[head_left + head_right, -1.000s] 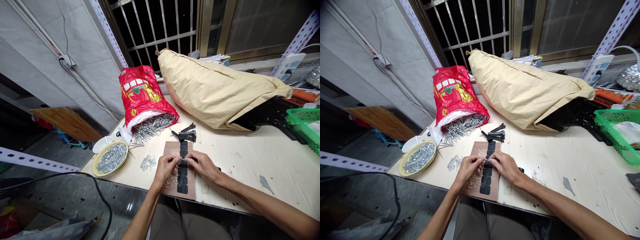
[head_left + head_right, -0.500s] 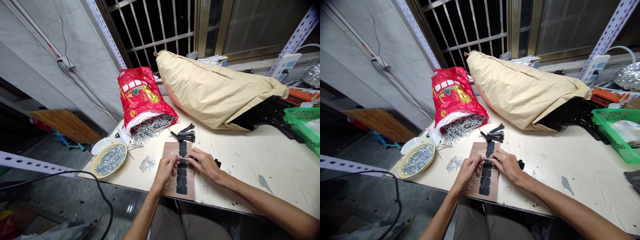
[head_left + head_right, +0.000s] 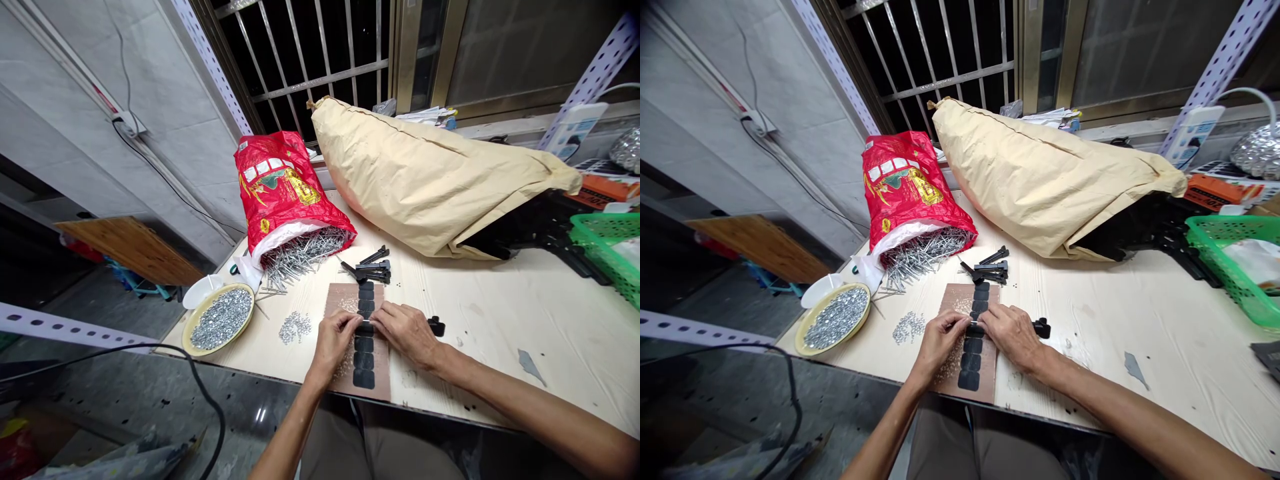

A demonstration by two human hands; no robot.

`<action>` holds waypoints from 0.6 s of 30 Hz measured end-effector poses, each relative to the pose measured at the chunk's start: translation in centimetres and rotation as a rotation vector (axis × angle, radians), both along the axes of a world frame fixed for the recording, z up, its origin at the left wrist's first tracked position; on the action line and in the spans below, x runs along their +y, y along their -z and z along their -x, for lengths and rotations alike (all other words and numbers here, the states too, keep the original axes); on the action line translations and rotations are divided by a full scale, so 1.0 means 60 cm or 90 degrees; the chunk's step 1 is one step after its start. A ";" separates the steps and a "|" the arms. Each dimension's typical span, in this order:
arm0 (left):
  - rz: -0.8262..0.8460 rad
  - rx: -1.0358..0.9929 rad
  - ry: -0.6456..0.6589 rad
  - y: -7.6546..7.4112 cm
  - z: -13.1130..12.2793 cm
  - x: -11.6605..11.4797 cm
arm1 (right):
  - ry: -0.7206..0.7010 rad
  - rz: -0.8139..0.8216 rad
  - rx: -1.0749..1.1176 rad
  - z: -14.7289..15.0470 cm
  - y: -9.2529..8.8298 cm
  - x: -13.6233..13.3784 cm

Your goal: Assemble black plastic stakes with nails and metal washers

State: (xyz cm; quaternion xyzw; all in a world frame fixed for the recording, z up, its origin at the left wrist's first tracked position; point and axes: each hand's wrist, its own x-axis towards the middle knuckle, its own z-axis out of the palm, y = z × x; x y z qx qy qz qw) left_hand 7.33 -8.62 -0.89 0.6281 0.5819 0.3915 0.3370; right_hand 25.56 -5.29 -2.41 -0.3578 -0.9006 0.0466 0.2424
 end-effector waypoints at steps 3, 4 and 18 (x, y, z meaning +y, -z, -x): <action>0.026 -0.003 0.015 -0.003 0.002 0.002 | -0.030 0.090 0.047 -0.004 0.000 0.001; 0.034 -0.007 0.018 -0.005 0.003 0.002 | -0.045 0.109 0.066 -0.006 0.000 0.001; 0.029 0.001 0.043 -0.014 0.007 0.004 | -0.085 0.307 0.214 -0.002 -0.006 0.005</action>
